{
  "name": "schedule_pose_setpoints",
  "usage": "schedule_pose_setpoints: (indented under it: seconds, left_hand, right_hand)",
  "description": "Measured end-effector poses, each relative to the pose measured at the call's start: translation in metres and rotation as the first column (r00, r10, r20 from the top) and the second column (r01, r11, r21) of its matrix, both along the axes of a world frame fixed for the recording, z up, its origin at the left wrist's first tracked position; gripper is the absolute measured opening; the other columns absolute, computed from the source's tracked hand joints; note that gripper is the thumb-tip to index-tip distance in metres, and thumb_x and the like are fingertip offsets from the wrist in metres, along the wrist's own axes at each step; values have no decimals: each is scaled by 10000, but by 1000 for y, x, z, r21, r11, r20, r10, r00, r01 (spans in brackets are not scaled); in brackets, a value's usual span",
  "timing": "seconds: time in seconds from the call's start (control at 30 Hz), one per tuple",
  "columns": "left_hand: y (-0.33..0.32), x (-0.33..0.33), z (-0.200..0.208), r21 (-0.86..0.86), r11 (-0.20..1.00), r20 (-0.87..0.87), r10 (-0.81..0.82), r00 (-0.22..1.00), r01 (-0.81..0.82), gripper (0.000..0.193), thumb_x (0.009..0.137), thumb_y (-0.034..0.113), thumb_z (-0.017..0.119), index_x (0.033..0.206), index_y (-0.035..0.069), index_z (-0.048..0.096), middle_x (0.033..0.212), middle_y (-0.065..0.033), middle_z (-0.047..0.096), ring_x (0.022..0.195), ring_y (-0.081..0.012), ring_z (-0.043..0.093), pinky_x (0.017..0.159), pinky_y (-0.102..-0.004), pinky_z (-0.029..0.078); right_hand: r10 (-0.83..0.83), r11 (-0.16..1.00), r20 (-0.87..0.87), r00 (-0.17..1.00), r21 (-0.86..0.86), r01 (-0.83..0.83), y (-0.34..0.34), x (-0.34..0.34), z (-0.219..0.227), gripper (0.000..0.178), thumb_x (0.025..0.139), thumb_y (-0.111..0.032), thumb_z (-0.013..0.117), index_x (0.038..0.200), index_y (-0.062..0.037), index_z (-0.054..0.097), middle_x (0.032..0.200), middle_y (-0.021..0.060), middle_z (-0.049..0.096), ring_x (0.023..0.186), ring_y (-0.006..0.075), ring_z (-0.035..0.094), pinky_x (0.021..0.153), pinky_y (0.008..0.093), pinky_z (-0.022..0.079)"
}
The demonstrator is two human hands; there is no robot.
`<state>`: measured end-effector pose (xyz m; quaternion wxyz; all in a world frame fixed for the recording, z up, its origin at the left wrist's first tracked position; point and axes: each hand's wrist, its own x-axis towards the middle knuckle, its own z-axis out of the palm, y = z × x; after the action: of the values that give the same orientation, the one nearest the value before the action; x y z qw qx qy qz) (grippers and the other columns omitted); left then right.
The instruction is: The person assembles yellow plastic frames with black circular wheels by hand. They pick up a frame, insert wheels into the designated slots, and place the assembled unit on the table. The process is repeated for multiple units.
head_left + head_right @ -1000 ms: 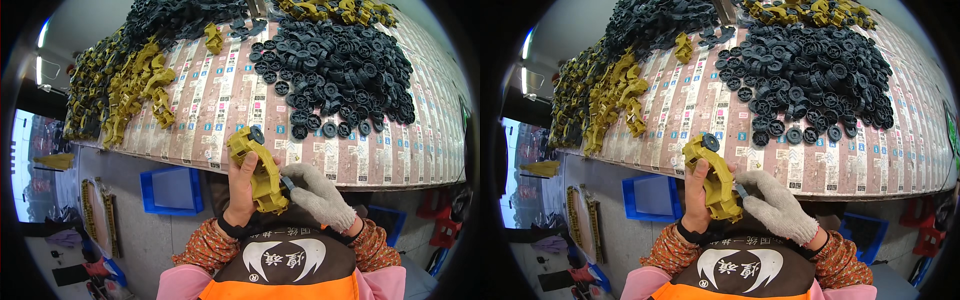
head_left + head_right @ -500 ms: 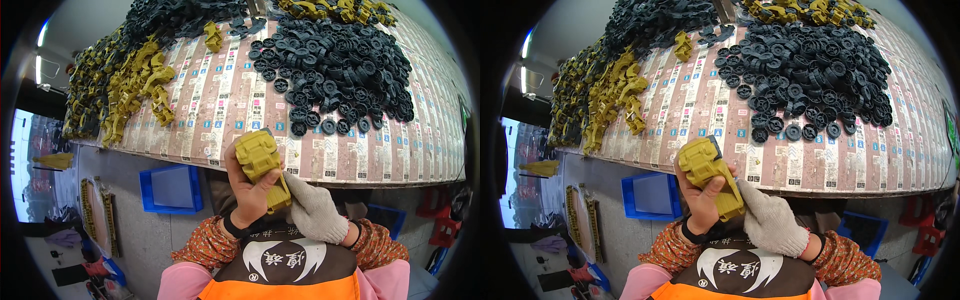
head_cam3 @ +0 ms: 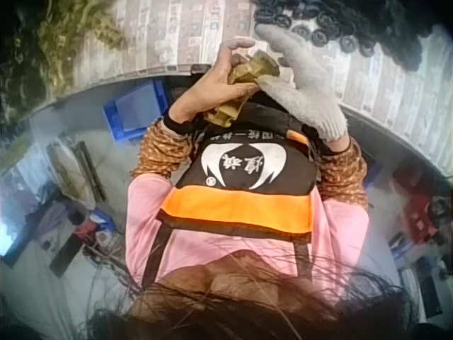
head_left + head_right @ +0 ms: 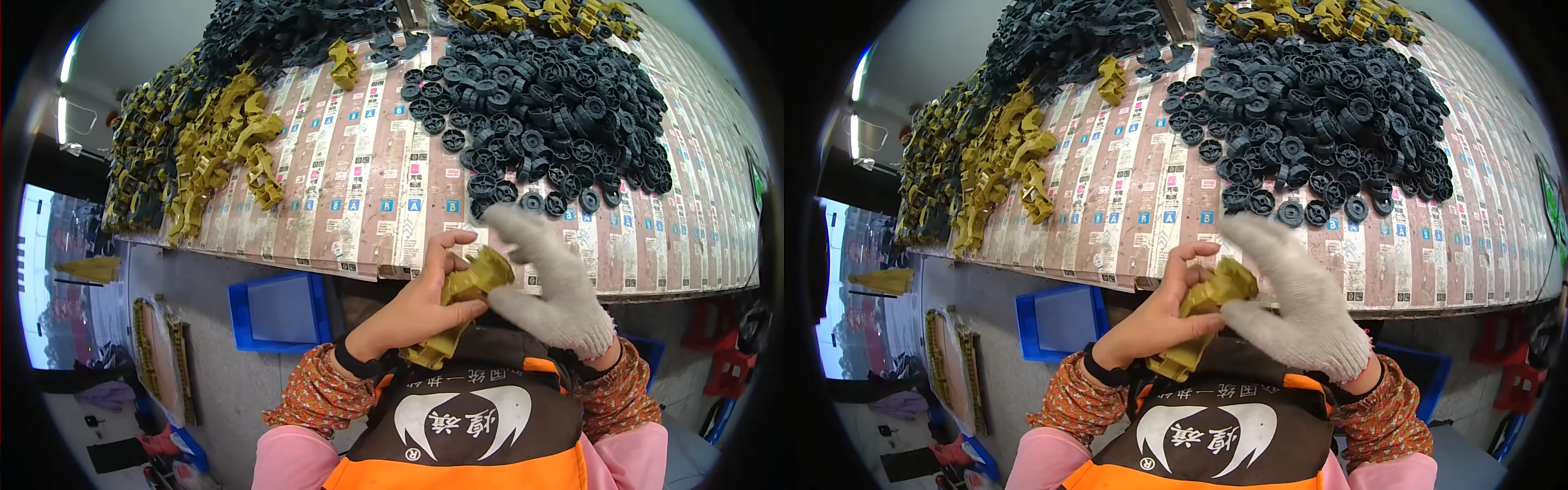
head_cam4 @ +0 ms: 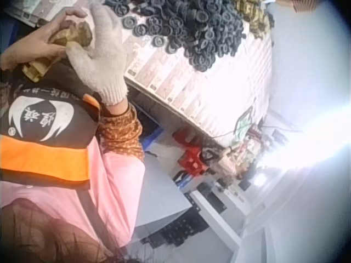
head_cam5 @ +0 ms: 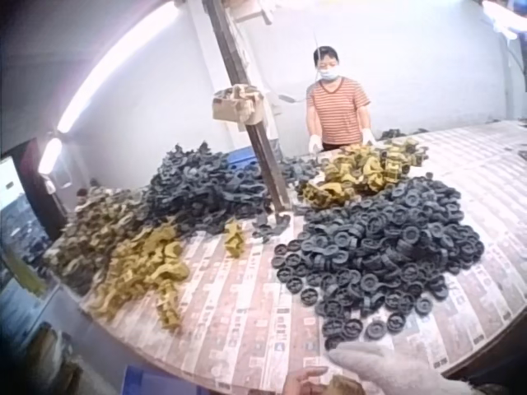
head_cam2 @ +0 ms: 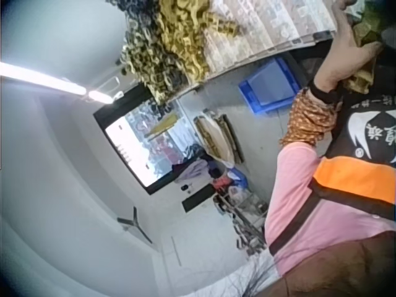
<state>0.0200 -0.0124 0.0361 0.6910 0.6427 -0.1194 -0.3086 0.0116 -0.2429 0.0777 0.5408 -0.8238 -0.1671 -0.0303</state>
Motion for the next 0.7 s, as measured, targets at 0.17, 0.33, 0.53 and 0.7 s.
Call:
schedule_pose_setpoints:
  seconds: [0.17, 0.33, 0.53, 0.7]
  left_hand:
    - [16, 10, 7, -222, 975, -243, -73, 967, 18, 784, 1043, 255, 660, 1648, 195, 166, 1439, -168, 490, 1268, -258, 581, 1031, -410, 526]
    - [30, 2, -18, -581, 759, -419, 31, 908, -294, 757, 1035, 276, 677, 1656, 183, 252, 1575, -136, 453, 1413, -301, 535, 1103, -480, 525]
    - [-3, -1, -23, -372, 746, -367, 429, 825, -553, 581, 1023, 102, 701, 1524, 114, 407, 1363, -79, 595, 1233, -228, 639, 1056, -444, 561]
    - [3, -2, -24, -317, 779, -407, 403, 820, -541, 439, 1061, 252, 666, 1437, 85, 511, 1185, -95, 682, 1004, -218, 730, 864, -419, 648]
  right_hand:
    - [119, 985, -451, 885, 167, -48, -19, -10, -15, 474, 874, -150, 791, 1292, 0, 625, 1105, 128, 682, 997, 210, 680, 893, 356, 559]
    - [-64, 937, -655, 753, 221, 271, -24, -23, -31, 365, 898, -177, 783, 1156, 19, 614, 1018, 75, 660, 900, 135, 617, 809, 322, 539]
    - [-20, 1000, -431, 902, 12, 28, -17, -16, -8, 214, 976, -170, 706, 1092, 9, 688, 903, 126, 712, 854, 219, 698, 803, 359, 556]
    - [-134, 745, 422, 897, -554, 372, -41, 41, -23, 252, 892, -46, 683, 1144, -58, 666, 1025, 128, 688, 916, 336, 674, 750, 430, 565]
